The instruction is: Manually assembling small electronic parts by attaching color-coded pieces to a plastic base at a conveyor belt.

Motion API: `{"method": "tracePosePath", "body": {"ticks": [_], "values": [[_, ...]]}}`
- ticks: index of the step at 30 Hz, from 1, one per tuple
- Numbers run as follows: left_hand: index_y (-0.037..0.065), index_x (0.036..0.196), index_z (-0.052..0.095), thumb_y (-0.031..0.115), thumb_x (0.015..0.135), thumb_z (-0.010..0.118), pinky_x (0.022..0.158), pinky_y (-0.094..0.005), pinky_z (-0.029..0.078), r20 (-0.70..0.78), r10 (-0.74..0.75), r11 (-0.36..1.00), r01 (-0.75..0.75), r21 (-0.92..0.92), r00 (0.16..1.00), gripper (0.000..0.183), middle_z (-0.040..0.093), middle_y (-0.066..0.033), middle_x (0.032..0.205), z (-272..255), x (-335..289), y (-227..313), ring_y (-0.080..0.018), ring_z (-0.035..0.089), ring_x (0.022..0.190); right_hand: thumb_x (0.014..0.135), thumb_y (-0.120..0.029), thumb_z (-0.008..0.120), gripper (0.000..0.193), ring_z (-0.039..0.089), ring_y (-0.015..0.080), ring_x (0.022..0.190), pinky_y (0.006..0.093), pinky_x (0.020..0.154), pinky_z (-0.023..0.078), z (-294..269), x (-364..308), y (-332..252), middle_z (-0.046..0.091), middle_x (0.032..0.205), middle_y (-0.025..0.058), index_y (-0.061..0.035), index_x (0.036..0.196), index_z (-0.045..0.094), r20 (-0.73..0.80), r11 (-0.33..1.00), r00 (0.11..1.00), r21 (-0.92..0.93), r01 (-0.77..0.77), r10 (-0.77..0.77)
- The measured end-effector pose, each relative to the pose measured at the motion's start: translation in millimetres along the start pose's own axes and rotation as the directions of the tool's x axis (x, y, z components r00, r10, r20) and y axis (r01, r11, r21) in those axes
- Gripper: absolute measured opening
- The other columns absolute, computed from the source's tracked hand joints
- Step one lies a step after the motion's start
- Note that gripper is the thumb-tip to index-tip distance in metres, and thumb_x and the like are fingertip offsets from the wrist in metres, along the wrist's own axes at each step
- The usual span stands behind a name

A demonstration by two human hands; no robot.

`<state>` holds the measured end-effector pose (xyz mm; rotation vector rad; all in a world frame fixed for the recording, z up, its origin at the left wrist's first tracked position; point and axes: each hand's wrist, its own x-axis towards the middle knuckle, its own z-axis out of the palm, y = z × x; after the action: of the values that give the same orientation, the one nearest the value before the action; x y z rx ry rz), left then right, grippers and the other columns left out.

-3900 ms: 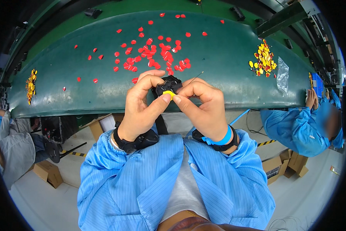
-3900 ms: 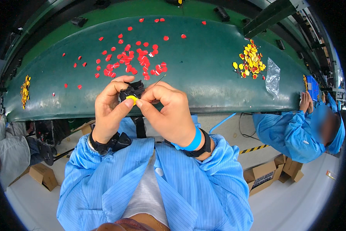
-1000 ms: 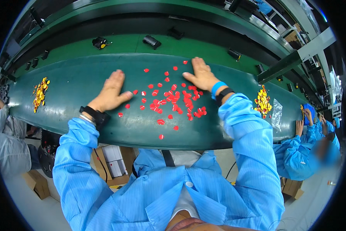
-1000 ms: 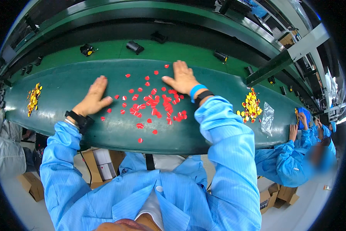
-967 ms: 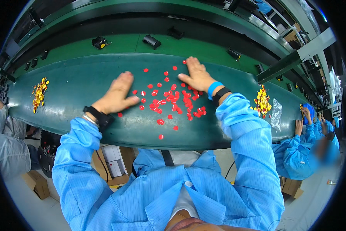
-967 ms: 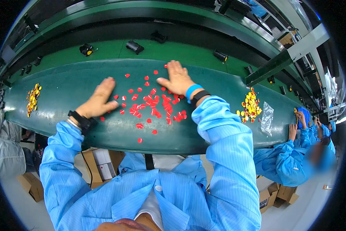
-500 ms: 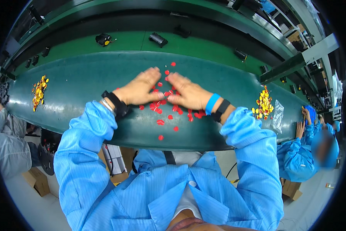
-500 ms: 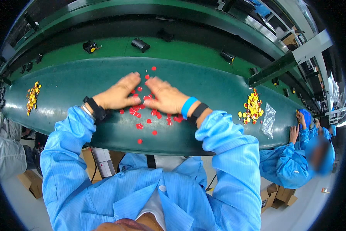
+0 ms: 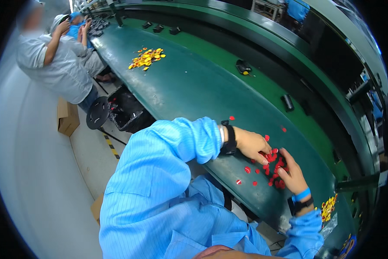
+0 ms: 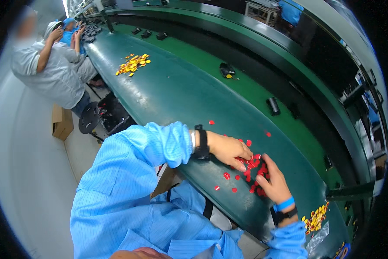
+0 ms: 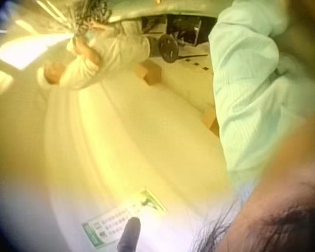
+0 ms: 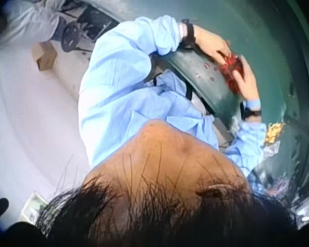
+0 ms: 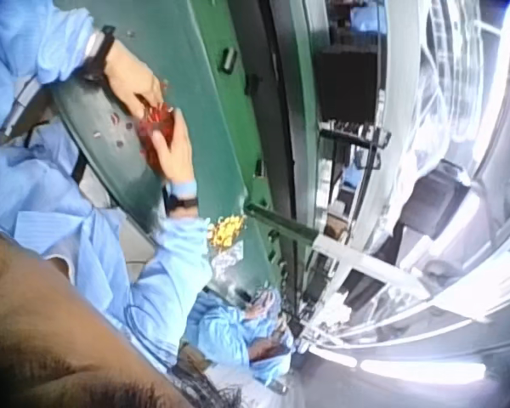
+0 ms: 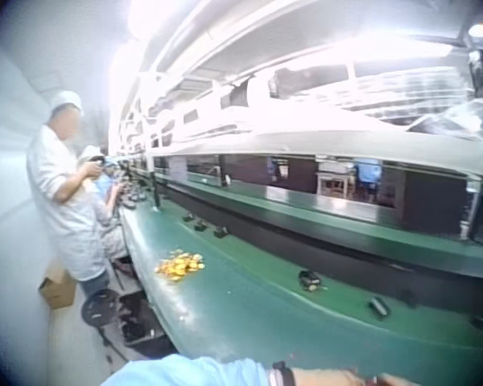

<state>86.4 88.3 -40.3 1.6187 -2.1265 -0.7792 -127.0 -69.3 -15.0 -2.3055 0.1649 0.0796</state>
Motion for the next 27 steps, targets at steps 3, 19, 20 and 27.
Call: {"method": "tracePosePath", "body": {"ticks": [3,19,20,27], "values": [[-0.004,0.124,0.049,0.035,0.086,0.061,0.105,-0.0422,0.034,-0.342,0.041,0.991,-0.081,-0.103,0.939,0.056,0.048,-0.0228,0.130,-5.6,-37.7,6.7,-0.0378,0.041,0.125,0.076,-0.044,0.067,0.091,0.026,0.0378,0.137,0.0398,0.111,0.023,-10.0,-37.3,18.5,0.031,0.144,0.0245,0.0025,0.142,0.025,-0.180,0.990,0.981,-0.129,0.048,-0.071],[-0.003,0.145,0.011,0.046,0.065,0.079,0.114,-0.0420,0.016,-0.203,-0.073,0.997,0.079,0.022,0.976,0.116,0.010,-0.0281,0.150,29.2,-60.2,5.6,-0.0410,0.011,0.140,0.067,-0.054,0.075,0.115,0.012,0.0455,0.138,0.0501,0.112,0.017,69.8,18.6,-19.8,0.011,0.147,0.0326,0.0056,0.143,0.012,-0.143,0.944,0.989,-0.330,-0.007,-0.042],[-0.002,0.145,0.013,0.038,0.074,0.074,0.114,-0.0394,0.017,-0.227,-0.096,0.986,0.061,-0.154,0.969,0.102,0.015,-0.0265,0.150,28.5,-54.6,12.2,-0.0375,0.015,0.140,0.069,-0.052,0.074,0.112,0.013,0.0447,0.138,0.0472,0.112,0.018,70.4,24.9,-22.0,0.011,0.147,0.0323,0.0054,0.143,0.012,-0.136,0.977,0.988,-0.211,0.036,-0.066],[-0.002,0.144,0.019,0.017,0.073,0.073,0.113,-0.0388,0.019,-0.354,-0.321,0.947,0.305,-0.103,0.878,0.091,0.023,-0.0248,0.148,4.7,-110.4,6.6,-0.0365,0.020,0.139,0.081,-0.049,0.063,0.094,0.016,0.0391,0.140,0.0401,0.113,0.021,13.8,26.3,25.1,0.015,0.147,0.0313,0.0083,0.141,0.018,-0.413,0.914,0.887,-0.240,-0.326,0.207]]}}
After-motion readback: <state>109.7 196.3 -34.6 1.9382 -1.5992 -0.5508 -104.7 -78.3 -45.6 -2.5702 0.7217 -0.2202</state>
